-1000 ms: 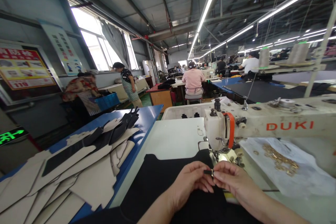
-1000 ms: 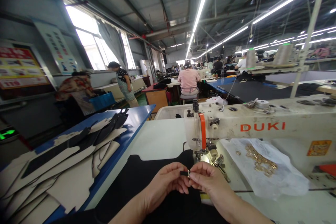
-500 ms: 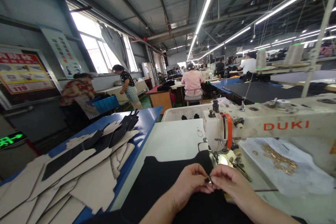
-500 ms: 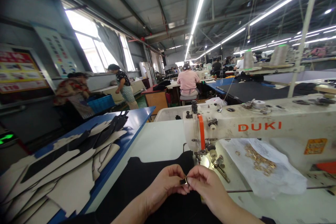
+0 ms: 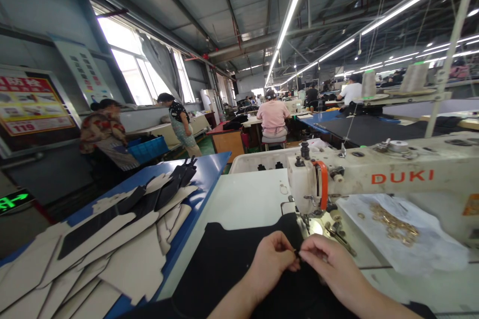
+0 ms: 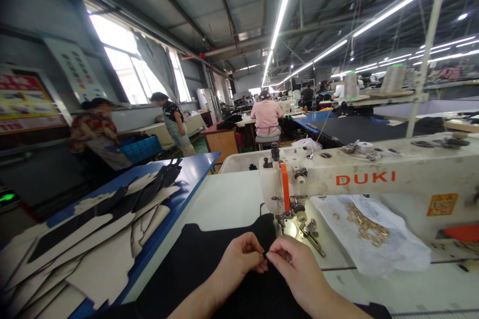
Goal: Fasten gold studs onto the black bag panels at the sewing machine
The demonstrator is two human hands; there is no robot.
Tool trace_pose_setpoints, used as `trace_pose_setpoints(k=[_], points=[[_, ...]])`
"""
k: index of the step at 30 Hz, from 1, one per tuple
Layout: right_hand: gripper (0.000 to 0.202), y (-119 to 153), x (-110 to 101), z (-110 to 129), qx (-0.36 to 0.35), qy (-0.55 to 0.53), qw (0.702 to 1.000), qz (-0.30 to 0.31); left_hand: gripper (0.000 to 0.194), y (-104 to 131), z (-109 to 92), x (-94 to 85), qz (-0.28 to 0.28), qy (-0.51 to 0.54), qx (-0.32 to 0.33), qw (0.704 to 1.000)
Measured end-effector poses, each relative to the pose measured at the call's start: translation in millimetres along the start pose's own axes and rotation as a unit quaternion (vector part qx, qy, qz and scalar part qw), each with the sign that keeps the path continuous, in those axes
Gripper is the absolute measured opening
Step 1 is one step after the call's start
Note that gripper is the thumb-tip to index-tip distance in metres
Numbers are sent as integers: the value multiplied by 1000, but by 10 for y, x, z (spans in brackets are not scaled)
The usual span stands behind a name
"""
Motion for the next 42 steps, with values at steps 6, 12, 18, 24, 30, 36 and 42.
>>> trace_pose_setpoints(k=[6, 12, 18, 24, 30, 36, 42], points=[[22, -76, 22, -117, 35, -86, 995, -20, 31, -27, -26, -2, 8, 63, 9, 998], [17, -84, -30, -141, 34, -121, 991, -46, 22, 5, -55, 14, 27, 22, -7, 999], [9, -53, -88, -25, -18, -101, 993, -52, 32, 0, -66, 19, 32, -31, -9, 999], [8, -32, -151, 29, -33, -31, 997, -64, 21, 9, -97, -46, -4, -63, 21, 998], [10, -31, -181, -68, 10, -111, 991, -68, 20, 37, -178, -38, -15, -75, 48, 996], [12, -35, -137, -105, 32, -127, 990, -49, 18, 40, -220, 10, -1, -67, 59, 996], [11, -40, -115, -84, 29, -89, 995, -35, 18, 47, -208, -5, -6, -89, 62, 994]])
Point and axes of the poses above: each hand's wrist, its own y-axis away from the middle knuckle, its own x-axis out of the palm, z = x × y, the point moved 9 cm from there along -y, towards the middle knuckle, and after that the axes turned 1 degree about x, right-handed, at the moved point
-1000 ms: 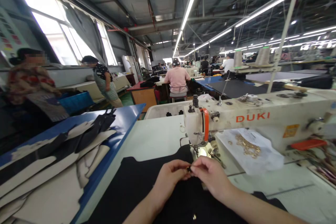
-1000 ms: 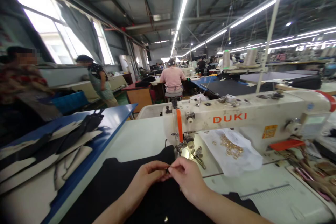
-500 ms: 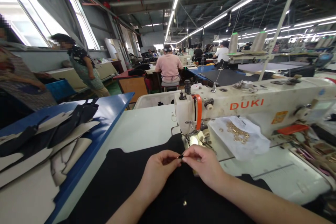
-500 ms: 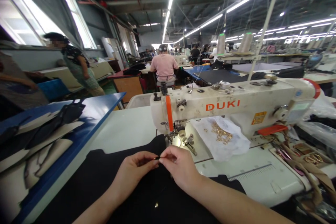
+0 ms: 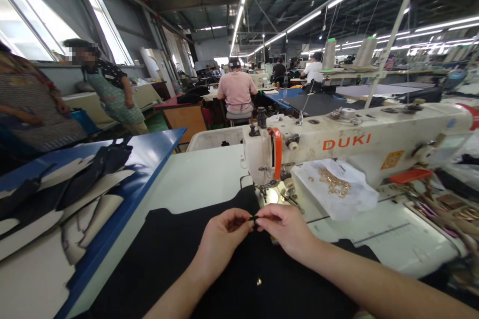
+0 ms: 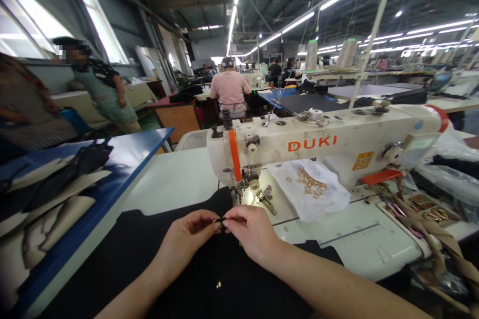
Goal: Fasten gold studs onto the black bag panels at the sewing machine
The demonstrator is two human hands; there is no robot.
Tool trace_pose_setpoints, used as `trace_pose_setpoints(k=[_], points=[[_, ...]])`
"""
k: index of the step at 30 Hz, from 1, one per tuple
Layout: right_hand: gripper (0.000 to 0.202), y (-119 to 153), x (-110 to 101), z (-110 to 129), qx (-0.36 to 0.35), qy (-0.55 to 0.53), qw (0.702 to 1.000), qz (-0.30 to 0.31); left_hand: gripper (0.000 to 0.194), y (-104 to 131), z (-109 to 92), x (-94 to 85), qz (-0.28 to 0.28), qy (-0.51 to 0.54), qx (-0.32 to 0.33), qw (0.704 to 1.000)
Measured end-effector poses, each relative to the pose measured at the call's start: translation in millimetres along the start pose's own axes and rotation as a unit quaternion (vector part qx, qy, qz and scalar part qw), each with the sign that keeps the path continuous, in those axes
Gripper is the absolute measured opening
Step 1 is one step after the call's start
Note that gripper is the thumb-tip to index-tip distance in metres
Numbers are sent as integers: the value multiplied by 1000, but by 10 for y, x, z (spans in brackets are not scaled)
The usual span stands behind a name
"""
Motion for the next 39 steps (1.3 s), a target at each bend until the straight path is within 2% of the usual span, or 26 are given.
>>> trace_pose_setpoints(k=[3, 5, 11, 14, 15, 17, 19, 20, 22, 25, 27, 32, 39], points=[[10, 6, 1, 75, -24, 37, 999, 18, 19, -12, 32, -6, 5, 3, -13, 1000], [10, 16, -6, 135, -38, 66, 997, 28, 22, -22, 71, 10, 27, 8, -34, 999], [7, 40, 29, 64, 18, 36, 997, 59, 32, -46, 73, 25, 130, 10, -61, 990], [7, 30, 50, 12, 27, 35, 998, 55, 29, -92, 16, 2, 167, -23, -69, 983], [7, 22, 57, 1, 29, 42, 997, 52, 26, -138, -31, -32, 156, -59, -51, 985], [8, 6, 75, 3, 23, 63, 997, 48, 23, -255, -168, -126, 93, -171, 22, 981], [9, -5, 88, 11, 22, 73, 996, 46, 29, -326, -296, -129, 36, -297, 119, 947], [9, -7, 89, 8, 28, 70, 996, 46, 33, -333, -316, -69, 32, -350, 162, 922], [11, 2, 79, -22, 53, 53, 996, 51, 40, -295, -265, 103, 61, -427, 224, 874], [12, 36, 23, -79, 100, 29, 993, 62, 45, -145, -122, 245, 91, -484, 246, 834], [13, 52, -29, -120, 137, 15, 988, 65, 48, -9, -90, 257, 82, -493, 242, 832], [17, -10, -39, -156, 212, 0, 974, 78, 56, 260, -101, 290, 65, -464, 225, 854], [21, -174, 66, -165, 225, 68, 966, 112, 65, 269, -67, 296, 66, -431, 210, 875]])
Point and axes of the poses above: each hand's wrist, its own y-axis away from the middle knuckle, its own x-axis out of the palm, z = x × y, the point moved 9 cm from there along -y, towards the middle knuckle, and after that the axes turned 1 degree about x, right-handed, at the moved point
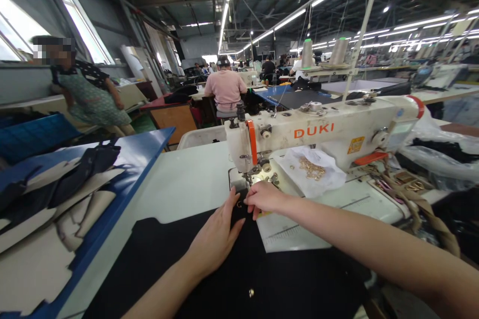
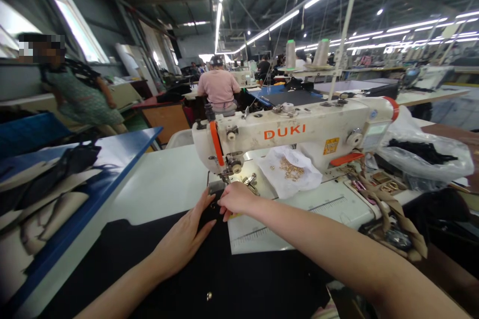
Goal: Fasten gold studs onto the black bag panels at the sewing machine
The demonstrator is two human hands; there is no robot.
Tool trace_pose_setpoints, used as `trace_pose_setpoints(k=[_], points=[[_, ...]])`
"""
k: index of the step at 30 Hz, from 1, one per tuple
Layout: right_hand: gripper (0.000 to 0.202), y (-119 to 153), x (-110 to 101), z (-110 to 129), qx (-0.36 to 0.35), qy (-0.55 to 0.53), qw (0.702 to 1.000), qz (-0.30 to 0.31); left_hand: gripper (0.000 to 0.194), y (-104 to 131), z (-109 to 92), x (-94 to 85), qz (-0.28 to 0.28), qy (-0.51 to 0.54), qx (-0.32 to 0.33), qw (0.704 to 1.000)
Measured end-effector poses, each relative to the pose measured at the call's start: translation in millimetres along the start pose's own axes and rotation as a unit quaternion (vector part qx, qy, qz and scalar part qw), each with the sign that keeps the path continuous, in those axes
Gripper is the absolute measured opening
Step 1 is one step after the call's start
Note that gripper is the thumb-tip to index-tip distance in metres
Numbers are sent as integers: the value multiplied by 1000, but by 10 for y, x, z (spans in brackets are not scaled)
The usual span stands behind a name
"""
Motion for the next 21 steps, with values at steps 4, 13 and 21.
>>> trace_pose_setpoints(k=[4, 13, 21], points=[[26, -31, 3, -4, 29, 22, 999, 7, 57, -3, 24, -10, 3, -7, 0, 1000], [37, -86, 5, -43, 87, 46, 995, 12, 17, -228, -77, -193, -74, -3, 24, 997], [34, -66, -7, -39, 103, 78, 992, 17, 16, -295, -258, -213, -139, -61, 134, 979]])
Point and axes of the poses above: each hand's wrist, its own y-axis away from the middle knuckle, its own x-axis out of the palm, z = x × y, the point moved 9 cm from there along -y, towards the middle knuckle, and after that the axes turned 1 degree about x, right-handed, at the moved point
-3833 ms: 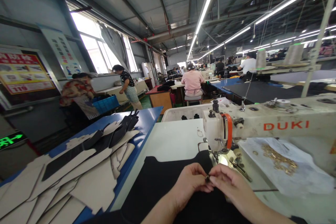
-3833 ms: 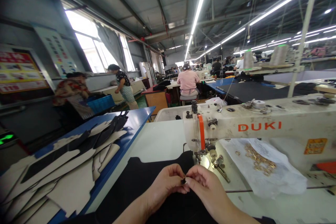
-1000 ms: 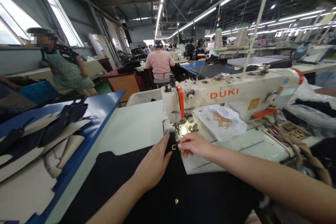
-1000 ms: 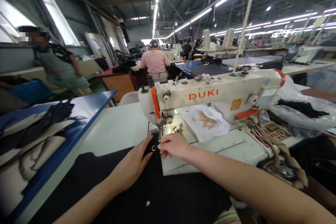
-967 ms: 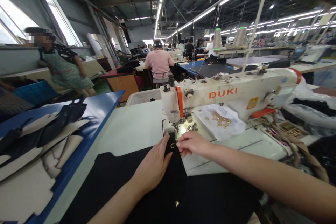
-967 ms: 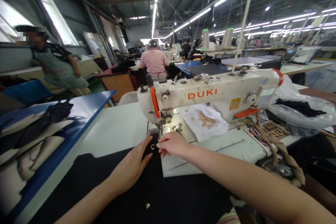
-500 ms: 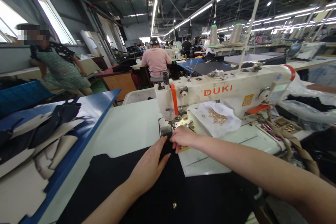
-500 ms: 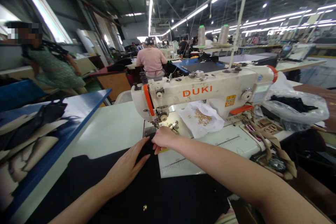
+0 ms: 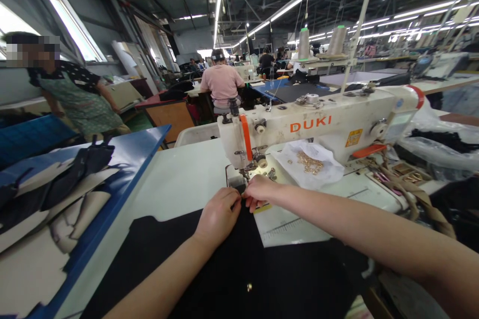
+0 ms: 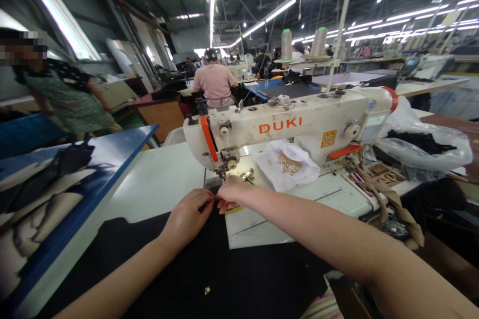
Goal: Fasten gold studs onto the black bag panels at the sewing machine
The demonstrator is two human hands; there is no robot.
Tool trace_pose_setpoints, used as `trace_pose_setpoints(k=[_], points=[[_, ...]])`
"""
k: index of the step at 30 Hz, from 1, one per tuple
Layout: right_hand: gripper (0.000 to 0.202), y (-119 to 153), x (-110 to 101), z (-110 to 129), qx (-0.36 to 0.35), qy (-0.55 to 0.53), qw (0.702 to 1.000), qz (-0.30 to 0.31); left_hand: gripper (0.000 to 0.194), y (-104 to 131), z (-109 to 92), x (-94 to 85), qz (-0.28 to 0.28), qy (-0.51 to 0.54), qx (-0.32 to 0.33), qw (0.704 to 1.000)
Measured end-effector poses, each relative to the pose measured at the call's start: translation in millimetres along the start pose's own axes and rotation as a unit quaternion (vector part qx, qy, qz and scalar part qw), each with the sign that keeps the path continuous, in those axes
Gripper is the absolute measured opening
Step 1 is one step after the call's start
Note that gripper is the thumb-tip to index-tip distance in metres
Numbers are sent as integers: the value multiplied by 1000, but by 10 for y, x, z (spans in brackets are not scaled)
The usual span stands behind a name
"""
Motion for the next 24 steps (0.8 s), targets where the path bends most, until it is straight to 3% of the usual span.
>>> trace_pose_setpoints(k=[5, 8, 13, 18, 24], points=[[27, 24, -48, 60, -56, 63, 996, -17, 17, -5, -18, -9, -5, -12, 9, 1000], [20, 135, -159, 97, -131, 126, 980, -80, 16, -7, -22, -16, -7, -14, 8, 1000], [18, 439, -206, 104, -288, 238, 911, -175, 14, 1, -8, -9, -9, -8, 3, 1000], [19, 627, -30, 147, -419, 391, 782, -245, 14, 3, 22, 11, 0, -1, -9, 1000], [14, 598, 28, 149, -419, 432, 759, -250, 13, 4, -4, 14, -5, -13, 5, 1000]])
Point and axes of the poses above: each hand's wrist, its own y-axis away from the middle knuckle, its own x-axis out of the palm, z = x × y, the point moved 9 cm from there along -y, towards the middle knuckle, and after that the axes turned 1 degree about x, right-handed, at the moved point
